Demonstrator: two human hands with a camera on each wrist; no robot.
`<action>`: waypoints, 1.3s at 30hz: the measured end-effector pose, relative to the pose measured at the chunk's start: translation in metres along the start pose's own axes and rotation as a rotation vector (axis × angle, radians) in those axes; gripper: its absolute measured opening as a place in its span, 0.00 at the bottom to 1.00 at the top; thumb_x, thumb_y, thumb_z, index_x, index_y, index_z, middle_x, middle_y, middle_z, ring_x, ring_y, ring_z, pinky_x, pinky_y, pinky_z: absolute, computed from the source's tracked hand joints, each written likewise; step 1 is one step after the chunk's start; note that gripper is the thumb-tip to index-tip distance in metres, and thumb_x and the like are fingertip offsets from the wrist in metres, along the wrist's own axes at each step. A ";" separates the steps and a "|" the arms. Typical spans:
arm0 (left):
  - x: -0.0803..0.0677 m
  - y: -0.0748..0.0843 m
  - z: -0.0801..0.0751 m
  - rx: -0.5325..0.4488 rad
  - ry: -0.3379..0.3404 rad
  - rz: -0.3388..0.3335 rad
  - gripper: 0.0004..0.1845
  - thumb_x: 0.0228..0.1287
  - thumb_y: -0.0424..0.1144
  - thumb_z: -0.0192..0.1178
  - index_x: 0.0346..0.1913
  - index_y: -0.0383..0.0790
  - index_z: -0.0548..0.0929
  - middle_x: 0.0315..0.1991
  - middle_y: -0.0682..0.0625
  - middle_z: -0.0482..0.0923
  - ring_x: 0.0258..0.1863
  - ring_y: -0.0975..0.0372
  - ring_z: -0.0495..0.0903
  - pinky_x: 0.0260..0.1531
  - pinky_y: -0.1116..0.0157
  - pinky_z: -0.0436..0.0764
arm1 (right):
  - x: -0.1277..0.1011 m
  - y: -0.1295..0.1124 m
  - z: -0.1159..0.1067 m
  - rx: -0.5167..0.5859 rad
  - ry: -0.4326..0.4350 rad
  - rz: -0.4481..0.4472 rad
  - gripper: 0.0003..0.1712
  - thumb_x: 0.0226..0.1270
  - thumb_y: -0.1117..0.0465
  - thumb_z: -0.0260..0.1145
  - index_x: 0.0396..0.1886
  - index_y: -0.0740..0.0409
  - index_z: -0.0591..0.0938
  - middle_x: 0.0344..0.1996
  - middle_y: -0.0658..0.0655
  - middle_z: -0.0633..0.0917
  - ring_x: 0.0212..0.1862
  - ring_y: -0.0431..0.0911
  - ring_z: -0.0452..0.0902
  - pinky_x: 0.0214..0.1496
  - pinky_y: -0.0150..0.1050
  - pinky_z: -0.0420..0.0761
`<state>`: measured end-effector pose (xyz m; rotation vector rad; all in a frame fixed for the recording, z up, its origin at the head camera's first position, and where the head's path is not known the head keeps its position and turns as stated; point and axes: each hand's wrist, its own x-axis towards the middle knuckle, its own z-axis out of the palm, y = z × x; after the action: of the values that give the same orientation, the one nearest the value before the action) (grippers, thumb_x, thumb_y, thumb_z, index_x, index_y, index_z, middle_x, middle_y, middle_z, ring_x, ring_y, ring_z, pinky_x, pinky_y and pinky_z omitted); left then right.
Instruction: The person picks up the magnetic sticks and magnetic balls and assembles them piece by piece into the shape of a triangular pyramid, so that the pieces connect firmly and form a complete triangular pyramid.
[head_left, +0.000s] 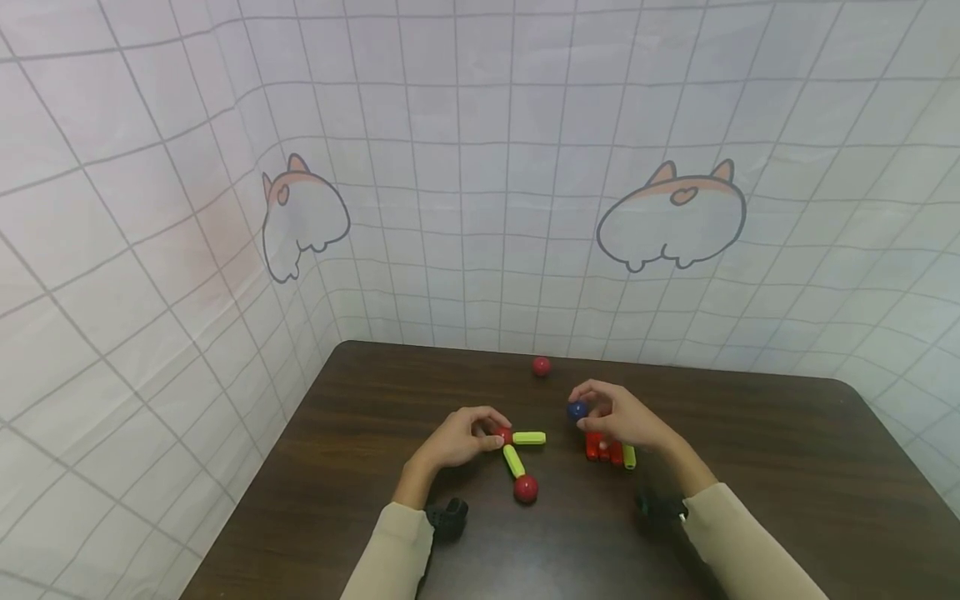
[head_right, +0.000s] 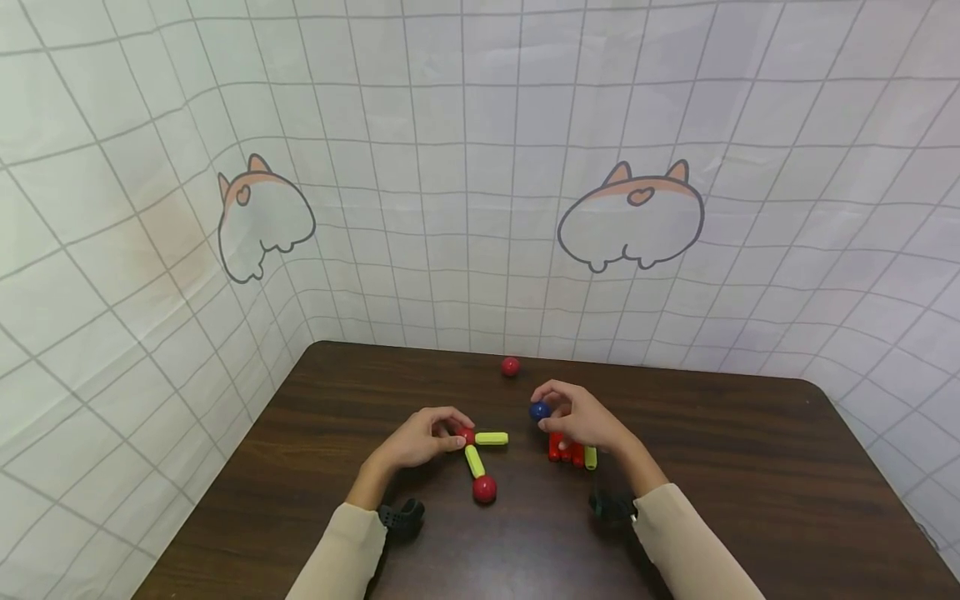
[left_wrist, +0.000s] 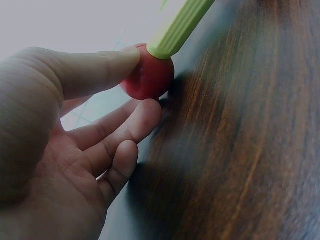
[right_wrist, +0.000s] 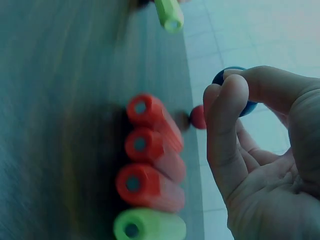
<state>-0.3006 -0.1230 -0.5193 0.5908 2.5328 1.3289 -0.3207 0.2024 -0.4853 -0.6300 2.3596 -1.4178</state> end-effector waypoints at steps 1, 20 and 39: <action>0.000 0.000 0.000 0.000 0.000 -0.001 0.10 0.69 0.41 0.68 0.51 0.53 0.86 0.45 0.51 0.85 0.34 0.62 0.79 0.36 0.63 0.78 | -0.002 -0.001 0.003 0.002 0.003 -0.003 0.22 0.69 0.67 0.69 0.60 0.58 0.76 0.56 0.69 0.78 0.27 0.48 0.80 0.26 0.40 0.84; 0.000 0.000 0.000 0.001 0.004 -0.011 0.11 0.69 0.41 0.68 0.51 0.53 0.86 0.45 0.51 0.84 0.34 0.61 0.79 0.35 0.63 0.78 | -0.010 0.003 0.042 0.104 0.034 -0.006 0.24 0.69 0.65 0.70 0.62 0.62 0.75 0.56 0.70 0.78 0.24 0.45 0.77 0.24 0.43 0.83; -0.002 0.001 -0.001 -0.001 0.008 -0.009 0.10 0.68 0.39 0.68 0.50 0.53 0.86 0.45 0.51 0.84 0.32 0.61 0.78 0.34 0.63 0.77 | -0.009 0.000 0.053 0.112 0.029 0.017 0.23 0.69 0.66 0.70 0.61 0.60 0.76 0.55 0.69 0.80 0.29 0.50 0.81 0.24 0.40 0.83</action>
<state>-0.2990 -0.1237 -0.5181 0.5741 2.5377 1.3325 -0.2872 0.1675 -0.5092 -0.5613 2.2826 -1.5495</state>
